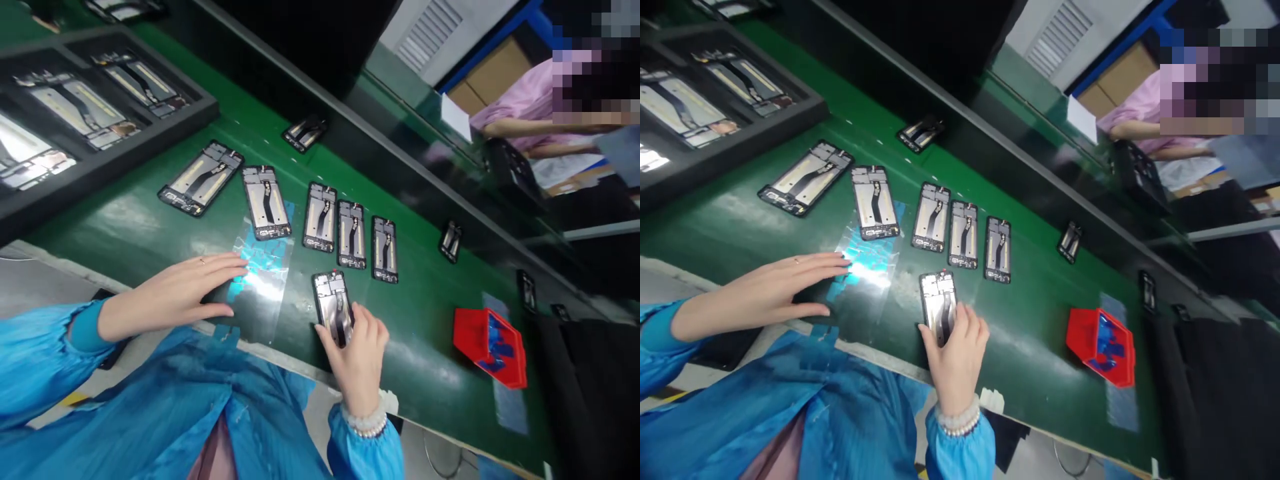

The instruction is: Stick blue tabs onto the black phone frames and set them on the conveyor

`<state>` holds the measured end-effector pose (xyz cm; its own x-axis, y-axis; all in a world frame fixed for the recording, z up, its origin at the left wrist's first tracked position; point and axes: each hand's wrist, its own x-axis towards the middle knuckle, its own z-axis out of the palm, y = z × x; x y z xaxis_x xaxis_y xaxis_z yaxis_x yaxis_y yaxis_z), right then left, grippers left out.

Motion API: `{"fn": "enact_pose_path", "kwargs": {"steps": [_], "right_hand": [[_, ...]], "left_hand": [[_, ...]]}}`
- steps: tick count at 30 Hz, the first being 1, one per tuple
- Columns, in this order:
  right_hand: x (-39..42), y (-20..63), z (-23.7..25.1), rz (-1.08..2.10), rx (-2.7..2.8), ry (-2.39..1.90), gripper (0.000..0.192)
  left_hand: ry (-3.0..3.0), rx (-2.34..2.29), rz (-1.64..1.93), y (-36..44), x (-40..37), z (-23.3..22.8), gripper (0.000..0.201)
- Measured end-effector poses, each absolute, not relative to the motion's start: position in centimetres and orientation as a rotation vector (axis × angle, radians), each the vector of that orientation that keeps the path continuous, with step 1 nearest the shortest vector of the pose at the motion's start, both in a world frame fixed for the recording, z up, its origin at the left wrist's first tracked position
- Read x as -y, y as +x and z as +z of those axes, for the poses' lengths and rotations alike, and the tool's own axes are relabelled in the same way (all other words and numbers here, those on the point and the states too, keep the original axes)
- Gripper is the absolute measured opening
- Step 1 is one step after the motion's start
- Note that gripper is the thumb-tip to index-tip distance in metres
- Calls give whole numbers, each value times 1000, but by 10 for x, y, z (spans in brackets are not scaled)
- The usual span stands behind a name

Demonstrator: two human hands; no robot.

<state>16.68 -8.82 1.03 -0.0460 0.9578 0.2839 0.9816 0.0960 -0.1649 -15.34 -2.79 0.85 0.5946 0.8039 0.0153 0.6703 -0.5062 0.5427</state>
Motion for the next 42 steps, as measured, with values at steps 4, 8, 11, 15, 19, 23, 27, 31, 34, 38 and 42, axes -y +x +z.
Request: {"fn": "enact_pose_path", "kwargs": {"steps": [4, 8, 11, 15, 19, 23, 27, 31, 34, 38, 42], "right_hand": [[80, 132, 34, 220, 2108, -1642, 24], [87, 91, 38, 601, 2211, -1396, 13], [95, 75, 31, 636, 2270, -1397, 13], [102, 68, 24, 595, 2291, -1415, 19], [109, 59, 18, 593, 2244, -1372, 17], [112, 55, 18, 605, 2135, -1290, 14], [101, 70, 29, 932, 1820, -1327, 10], [85, 89, 41, 1125, 1663, -1414, 13], [83, 91, 42, 962, 1610, -1471, 11], [88, 86, 35, 611, 1457, -1537, 6], [91, 91, 27, 518, 1191, -1591, 27]], "left_hand": [[2422, -1123, 321, -156, 40, 4, 88], [2484, -1052, 362, -155, 65, -2, 79], [2523, -1106, 432, -150, 81, -11, 51], [2447, -1130, 505, -147, 85, -14, 34], [2367, -1110, 474, -147, 80, -8, 34], [2329, -1105, 423, -151, 73, -3, 36], [2153, -989, 398, -152, 62, 12, 62], [1730, -1075, 589, -123, 51, 32, 32], [1441, -1047, 610, -90, 45, 39, 25], [1272, -1024, 634, -59, 39, 40, 25], [1252, -1066, 713, -42, 38, 40, 27]]}}
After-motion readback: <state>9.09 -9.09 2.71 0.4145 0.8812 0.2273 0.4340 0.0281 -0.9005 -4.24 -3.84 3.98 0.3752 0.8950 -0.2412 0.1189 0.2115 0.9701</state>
